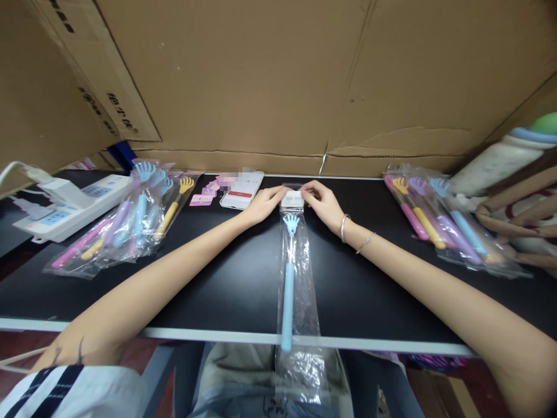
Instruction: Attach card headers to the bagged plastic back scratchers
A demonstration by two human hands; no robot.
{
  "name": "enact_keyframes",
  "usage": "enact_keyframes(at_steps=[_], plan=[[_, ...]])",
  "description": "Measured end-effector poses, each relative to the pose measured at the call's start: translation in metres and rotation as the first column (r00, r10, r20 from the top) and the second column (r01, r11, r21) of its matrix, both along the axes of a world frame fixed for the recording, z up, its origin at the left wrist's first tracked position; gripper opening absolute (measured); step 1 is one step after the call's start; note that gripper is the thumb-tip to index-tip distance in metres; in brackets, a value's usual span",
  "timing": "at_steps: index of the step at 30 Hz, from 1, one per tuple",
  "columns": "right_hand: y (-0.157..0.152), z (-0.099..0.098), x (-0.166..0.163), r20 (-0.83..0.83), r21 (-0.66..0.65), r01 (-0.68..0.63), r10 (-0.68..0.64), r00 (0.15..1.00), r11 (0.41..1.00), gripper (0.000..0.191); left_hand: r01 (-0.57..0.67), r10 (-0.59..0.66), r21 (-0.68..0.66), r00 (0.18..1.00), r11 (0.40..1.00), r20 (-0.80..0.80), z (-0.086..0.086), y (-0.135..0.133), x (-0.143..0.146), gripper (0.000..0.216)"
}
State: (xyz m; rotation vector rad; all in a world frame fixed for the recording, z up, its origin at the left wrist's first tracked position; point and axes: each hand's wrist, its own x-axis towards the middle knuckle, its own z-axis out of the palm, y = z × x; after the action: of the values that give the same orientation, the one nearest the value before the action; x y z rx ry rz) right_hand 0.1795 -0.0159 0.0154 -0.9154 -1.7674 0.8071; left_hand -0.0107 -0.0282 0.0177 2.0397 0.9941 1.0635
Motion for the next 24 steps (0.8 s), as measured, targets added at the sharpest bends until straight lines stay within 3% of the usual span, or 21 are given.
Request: enact_keyframes(at_steps=[24], plan=[[-0.0016, 0.0014, -0.0015, -0.026, -0.061, -0.032, 0.03, 0.999, 0.998, 0.011, -0.018, 0.018, 0.007, 1.0, 1.0, -0.013, 0.0016, -0.0011, 0.0001, 0.036]])
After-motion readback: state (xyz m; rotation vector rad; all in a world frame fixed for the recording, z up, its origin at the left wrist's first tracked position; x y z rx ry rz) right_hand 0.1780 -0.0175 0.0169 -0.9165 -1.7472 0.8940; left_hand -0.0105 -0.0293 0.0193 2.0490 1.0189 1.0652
